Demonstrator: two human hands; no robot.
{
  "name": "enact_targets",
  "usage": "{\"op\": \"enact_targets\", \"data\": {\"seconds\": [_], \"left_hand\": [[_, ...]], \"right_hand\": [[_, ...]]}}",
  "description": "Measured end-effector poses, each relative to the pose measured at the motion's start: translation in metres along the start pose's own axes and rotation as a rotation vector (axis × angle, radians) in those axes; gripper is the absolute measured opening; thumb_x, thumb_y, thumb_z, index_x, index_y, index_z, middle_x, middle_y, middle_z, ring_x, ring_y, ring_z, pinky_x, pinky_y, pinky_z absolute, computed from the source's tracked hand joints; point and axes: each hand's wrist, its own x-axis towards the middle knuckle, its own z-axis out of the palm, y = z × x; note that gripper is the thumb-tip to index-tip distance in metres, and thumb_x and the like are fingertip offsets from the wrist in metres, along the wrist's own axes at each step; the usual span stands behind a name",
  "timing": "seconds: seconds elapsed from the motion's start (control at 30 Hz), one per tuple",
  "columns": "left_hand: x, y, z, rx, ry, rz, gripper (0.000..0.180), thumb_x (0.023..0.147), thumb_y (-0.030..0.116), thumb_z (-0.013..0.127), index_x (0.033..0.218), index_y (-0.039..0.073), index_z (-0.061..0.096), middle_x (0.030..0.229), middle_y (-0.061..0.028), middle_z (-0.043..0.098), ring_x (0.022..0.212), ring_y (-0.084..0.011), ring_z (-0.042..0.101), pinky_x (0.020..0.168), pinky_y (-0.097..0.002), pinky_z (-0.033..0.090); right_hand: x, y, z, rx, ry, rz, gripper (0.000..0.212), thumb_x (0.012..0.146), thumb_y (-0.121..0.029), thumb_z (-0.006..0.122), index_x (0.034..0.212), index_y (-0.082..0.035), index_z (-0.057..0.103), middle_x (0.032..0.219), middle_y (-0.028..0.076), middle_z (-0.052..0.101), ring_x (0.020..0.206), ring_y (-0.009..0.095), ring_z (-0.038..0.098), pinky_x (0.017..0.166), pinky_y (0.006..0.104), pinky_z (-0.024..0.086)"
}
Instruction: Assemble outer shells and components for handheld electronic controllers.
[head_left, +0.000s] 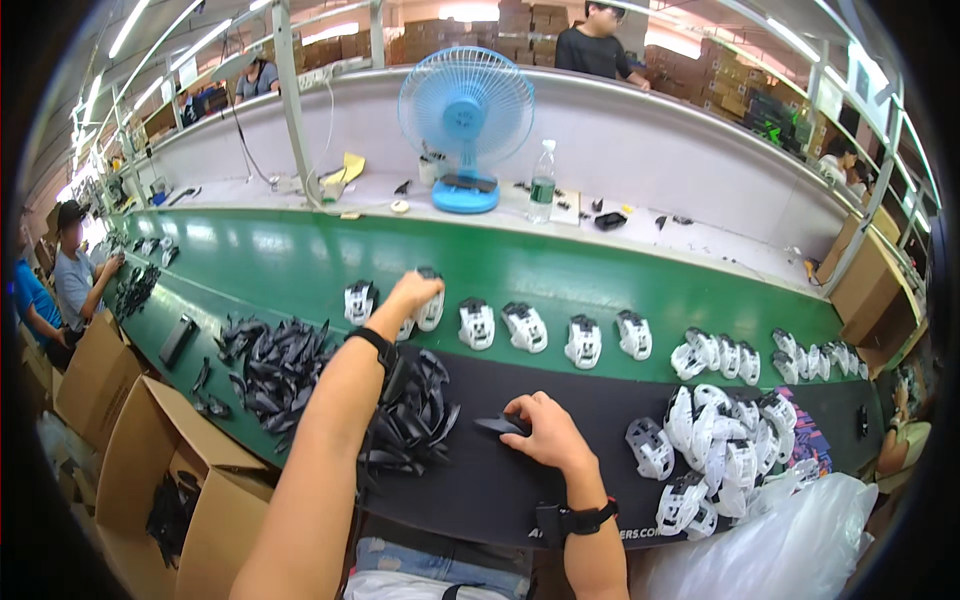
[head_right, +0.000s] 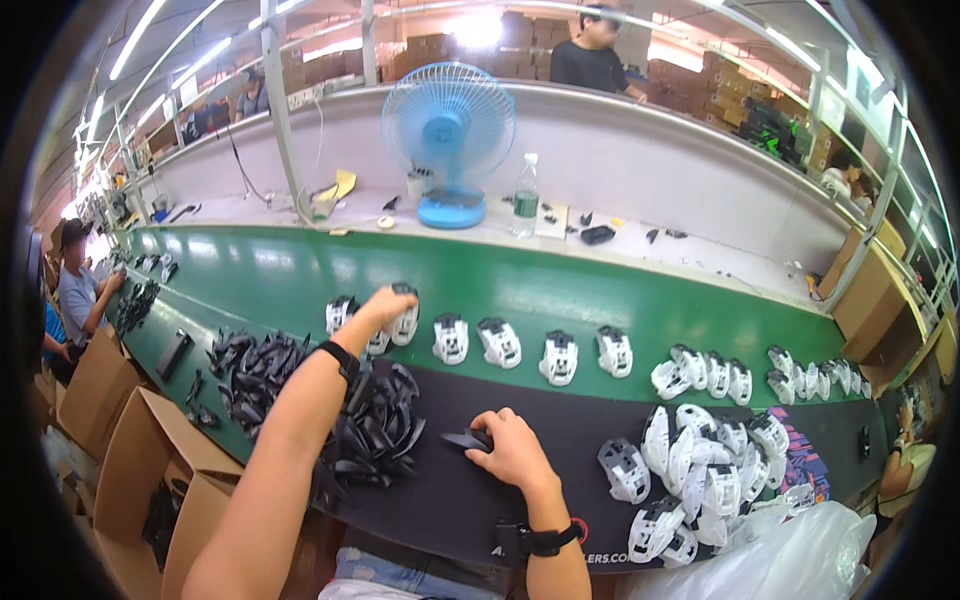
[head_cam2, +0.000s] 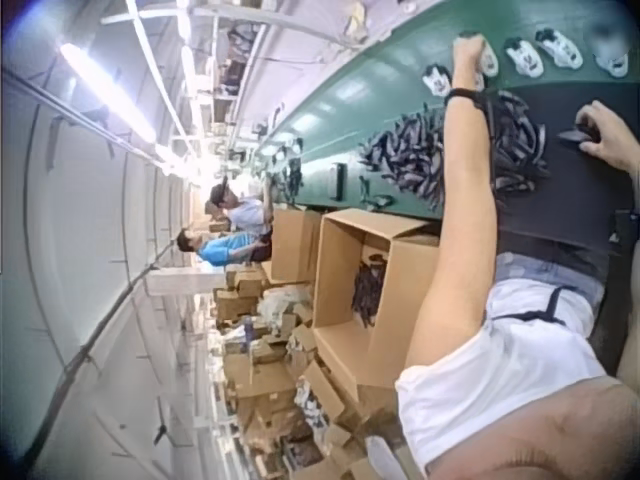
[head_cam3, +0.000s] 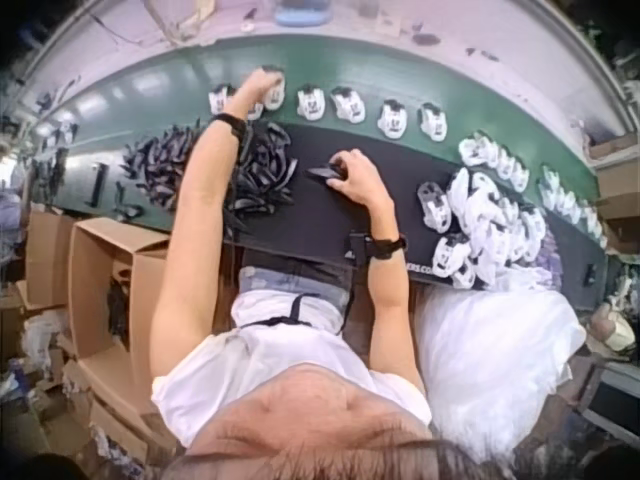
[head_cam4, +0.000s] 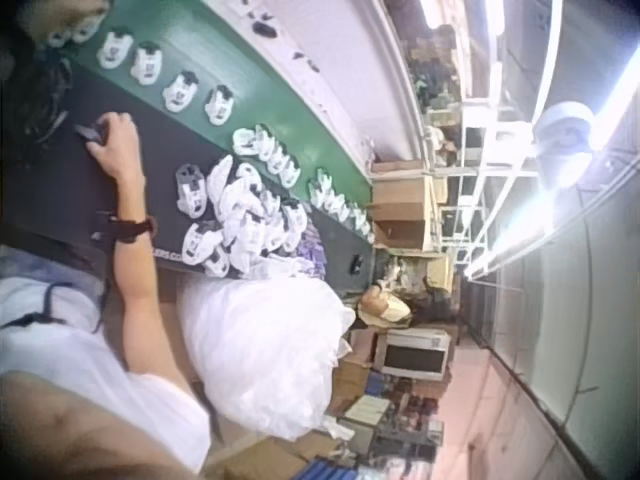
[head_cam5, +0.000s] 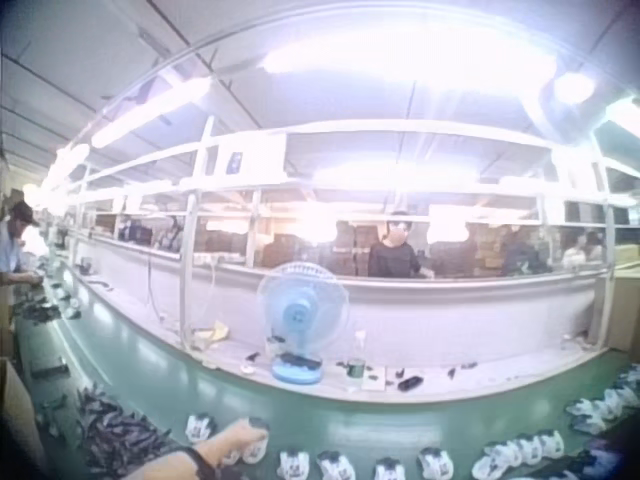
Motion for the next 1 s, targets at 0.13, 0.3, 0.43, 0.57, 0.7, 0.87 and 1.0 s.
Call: {"op": "enact_targets", "data": {"seconds": [0.13, 0.3, 0.43, 0.57, 0.7, 0.87, 1.0], "left_hand": [[0.001, -0.002, 0.019, 0.413, 0.228, 0.036, 0.089, 0.075, 0.03, 0.07, 0.138, -0.007, 0.022, 0.12, -0.0224, 0.055, 0.111, -0.0418, 0.053, 0.094, -0.0511, 0.043], [-0.028, 0.026, 0.038, 1.081, 0.555, 0.483, 0.058, 0.077, 0.018, 0.062, 0.126, -0.006, 0.044, 0.117, -0.0172, 0.055, 0.123, -0.0369, 0.039, 0.1, -0.0435, 0.037], [-0.047, 0.051, 0.052, 1.095, 0.159, 0.387, 0.047, 0.085, 0.046, 0.052, 0.101, 0.006, 0.07, 0.111, -0.0161, 0.063, 0.107, -0.0305, 0.056, 0.087, -0.0392, 0.044], [-0.053, 0.064, 0.066, 0.909, -0.066, 0.111, 0.059, 0.081, 0.058, 0.054, 0.107, 0.007, 0.068, 0.113, -0.0145, 0.065, 0.102, -0.0293, 0.063, 0.081, -0.0404, 0.05], [-0.045, 0.054, 0.063, 0.865, -0.028, 0.087, 0.063, 0.074, 0.061, 0.057, 0.103, 0.006, 0.07, 0.104, -0.0153, 0.068, 0.098, -0.0299, 0.065, 0.081, -0.0387, 0.051], [-0.076, 0.085, 0.036, 0.707, 0.041, 0.351, 0.066, 0.07, 0.058, 0.064, 0.098, -0.001, 0.067, 0.101, -0.023, 0.066, 0.097, -0.0349, 0.064, 0.083, -0.0412, 0.051], [-0.141, 0.138, 0.005, 0.296, -0.098, 0.604, 0.075, 0.068, 0.054, 0.072, 0.11, -0.005, 0.055, 0.098, -0.0241, 0.064, 0.09, -0.0305, 0.065, 0.081, -0.0378, 0.051]], "right_hand": [[-0.001, 0.001, 0.002, 0.079, 0.124, -0.025, 0.035, 0.071, -0.013, 0.073, 0.104, -0.011, 0.061, 0.103, 0.012, 0.053, 0.095, 0.031, 0.054, 0.086, 0.0396, 0.046], [0.003, 0.004, 0.0, -0.017, 0.315, -0.121, 0.038, 0.065, 0.007, 0.057, 0.1, -0.008, 0.062, 0.107, 0.013, 0.054, 0.094, 0.033, 0.057, 0.083, 0.0386, 0.048], [0.01, 0.016, 0.011, -0.066, 0.405, -0.1, 0.042, 0.063, 0.01, 0.051, 0.098, -0.008, 0.064, 0.108, 0.014, 0.053, 0.093, 0.034, 0.057, 0.081, 0.0388, 0.049], [0.012, 0.013, 0.011, 0.083, 0.412, -0.081, 0.035, 0.066, 0.005, 0.055, 0.098, -0.007, 0.064, 0.11, 0.013, 0.052, 0.085, 0.028, 0.059, 0.076, 0.0359, 0.05], [0.015, 0.006, 0.021, 0.221, 0.321, -0.01, 0.036, 0.07, -0.006, 0.066, 0.105, -0.006, 0.061, 0.112, 0.012, 0.051, 0.077, 0.023, 0.059, 0.074, 0.0339, 0.051], [0.019, 0.025, 0.034, 0.703, 0.397, 0.001, 0.042, 0.07, 0.007, 0.065, 0.111, -0.002, 0.058, 0.104, 0.007, 0.055, 0.064, 0.005, 0.053, 0.059, 0.0177, 0.045], [0.021, 0.029, 0.022, 0.653, 0.476, 0.073, 0.035, 0.072, 0.002, 0.066, 0.106, -0.001, 0.059, 0.093, 0.004, 0.06, 0.059, 0.001, 0.046, 0.055, 0.0165, 0.039]]}}
